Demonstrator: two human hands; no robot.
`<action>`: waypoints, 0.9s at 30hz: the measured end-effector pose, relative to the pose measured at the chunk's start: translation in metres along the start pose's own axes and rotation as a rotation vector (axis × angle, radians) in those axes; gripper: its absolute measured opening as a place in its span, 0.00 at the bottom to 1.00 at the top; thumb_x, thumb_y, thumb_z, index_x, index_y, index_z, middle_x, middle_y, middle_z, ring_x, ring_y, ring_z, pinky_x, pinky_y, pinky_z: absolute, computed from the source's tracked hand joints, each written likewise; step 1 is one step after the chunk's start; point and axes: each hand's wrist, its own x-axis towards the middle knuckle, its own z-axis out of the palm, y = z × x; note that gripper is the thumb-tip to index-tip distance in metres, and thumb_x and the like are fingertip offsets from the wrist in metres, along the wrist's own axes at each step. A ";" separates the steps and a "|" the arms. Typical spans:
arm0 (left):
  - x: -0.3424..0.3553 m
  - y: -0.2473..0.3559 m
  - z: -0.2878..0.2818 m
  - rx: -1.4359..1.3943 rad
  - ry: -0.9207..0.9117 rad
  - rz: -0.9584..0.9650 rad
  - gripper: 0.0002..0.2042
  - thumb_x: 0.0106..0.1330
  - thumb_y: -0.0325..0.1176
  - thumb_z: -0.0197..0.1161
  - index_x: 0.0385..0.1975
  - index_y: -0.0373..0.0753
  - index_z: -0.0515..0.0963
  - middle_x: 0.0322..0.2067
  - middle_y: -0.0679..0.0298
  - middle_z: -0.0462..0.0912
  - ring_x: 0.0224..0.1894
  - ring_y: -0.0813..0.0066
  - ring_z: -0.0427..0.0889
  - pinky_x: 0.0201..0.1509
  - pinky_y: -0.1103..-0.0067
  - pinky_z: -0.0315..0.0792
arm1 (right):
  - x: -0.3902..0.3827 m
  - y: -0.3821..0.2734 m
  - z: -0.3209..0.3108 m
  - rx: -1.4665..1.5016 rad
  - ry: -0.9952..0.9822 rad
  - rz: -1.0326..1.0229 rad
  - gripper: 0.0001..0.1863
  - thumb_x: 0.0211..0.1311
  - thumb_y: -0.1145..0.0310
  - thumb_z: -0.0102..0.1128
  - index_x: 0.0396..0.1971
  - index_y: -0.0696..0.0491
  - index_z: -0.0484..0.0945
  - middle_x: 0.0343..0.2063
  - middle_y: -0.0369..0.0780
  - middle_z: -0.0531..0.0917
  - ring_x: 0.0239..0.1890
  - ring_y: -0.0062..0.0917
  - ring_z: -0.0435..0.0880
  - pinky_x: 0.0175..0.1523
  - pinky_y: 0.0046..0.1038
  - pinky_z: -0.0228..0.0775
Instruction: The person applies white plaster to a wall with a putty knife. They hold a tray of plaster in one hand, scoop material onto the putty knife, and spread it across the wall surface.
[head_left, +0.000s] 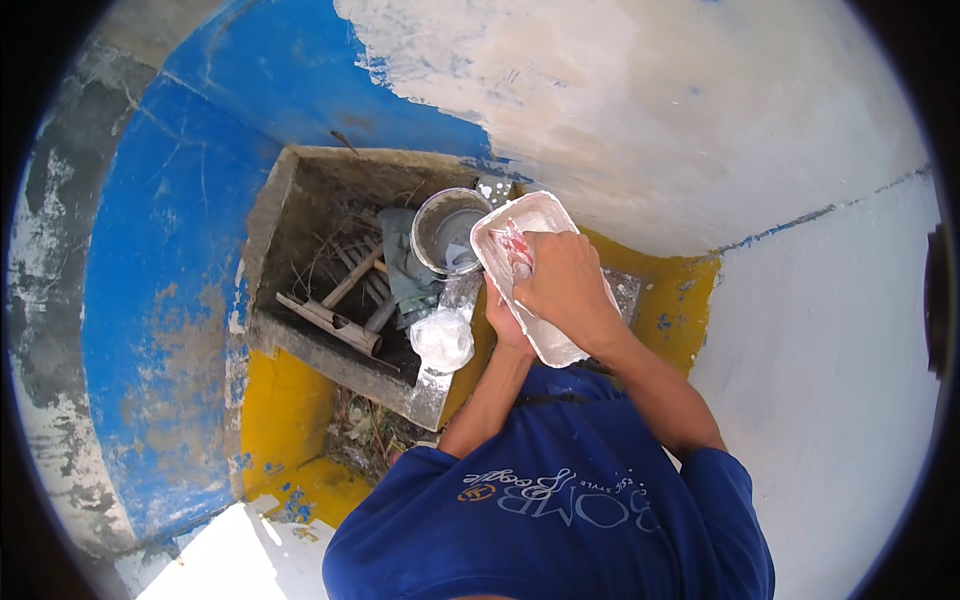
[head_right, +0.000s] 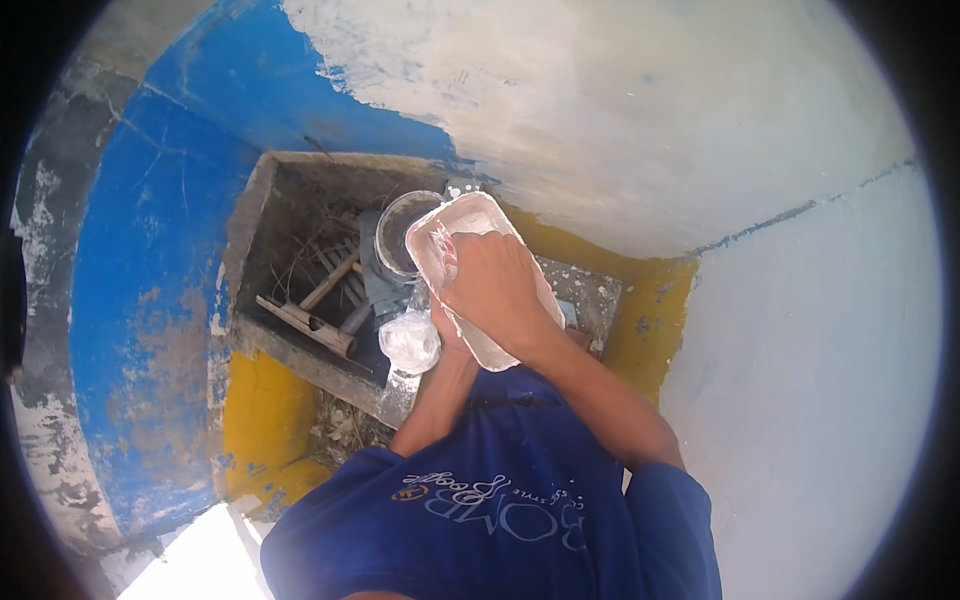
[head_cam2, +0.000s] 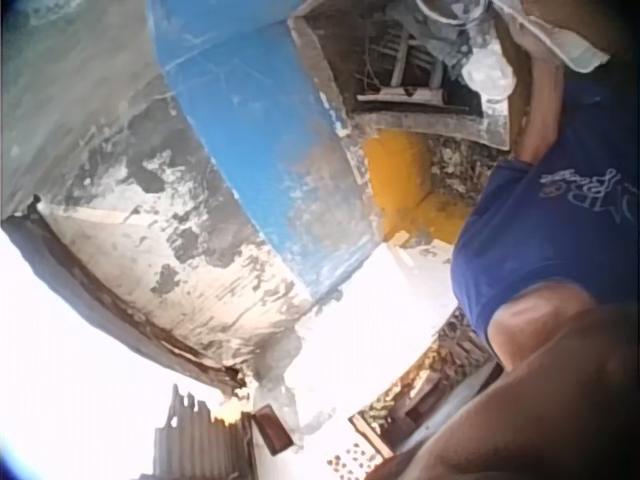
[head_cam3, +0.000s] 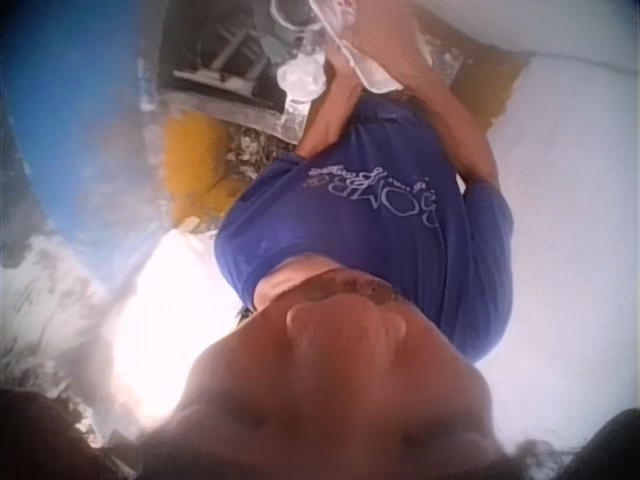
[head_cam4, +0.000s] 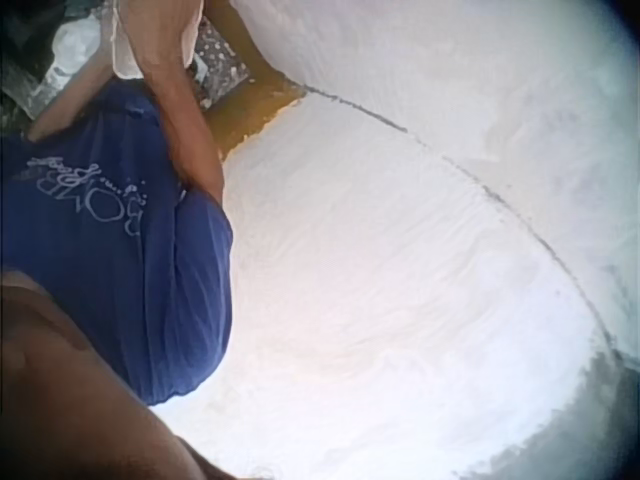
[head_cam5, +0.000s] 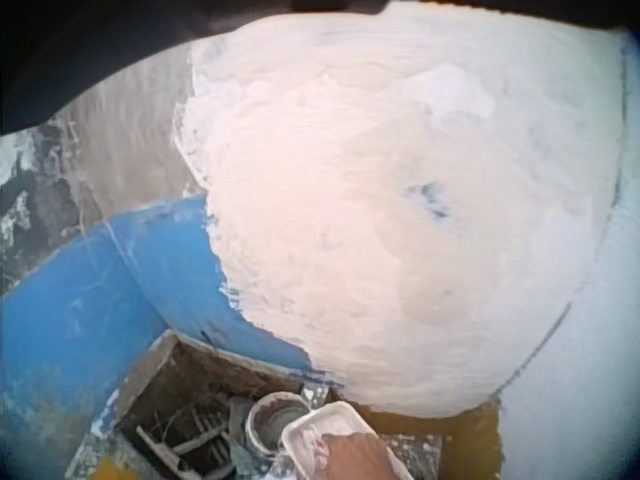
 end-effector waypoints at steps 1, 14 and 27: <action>0.001 0.001 0.000 0.002 -0.002 -0.002 0.31 0.74 0.56 0.36 0.68 0.41 0.57 0.65 0.58 0.65 0.65 0.58 0.65 0.70 0.62 0.58 | 0.003 0.003 0.003 -0.009 0.010 0.031 0.11 0.33 0.73 0.59 0.22 0.63 0.80 0.20 0.58 0.78 0.26 0.54 0.79 0.35 0.46 0.72; 0.007 0.001 0.014 0.232 0.170 -0.064 0.32 0.73 0.57 0.36 0.68 0.40 0.56 0.65 0.58 0.65 0.66 0.59 0.64 0.70 0.63 0.57 | 0.004 0.015 -0.004 0.005 0.014 0.061 0.11 0.33 0.73 0.59 0.22 0.63 0.79 0.18 0.56 0.78 0.25 0.54 0.78 0.35 0.46 0.71; 0.009 -0.006 0.023 0.151 0.306 -0.091 0.30 0.73 0.56 0.38 0.67 0.40 0.59 0.60 0.57 0.70 0.62 0.61 0.69 0.67 0.64 0.61 | -0.004 0.027 0.001 -0.221 0.134 0.093 0.10 0.38 0.74 0.59 0.25 0.60 0.80 0.18 0.53 0.79 0.24 0.50 0.79 0.32 0.44 0.70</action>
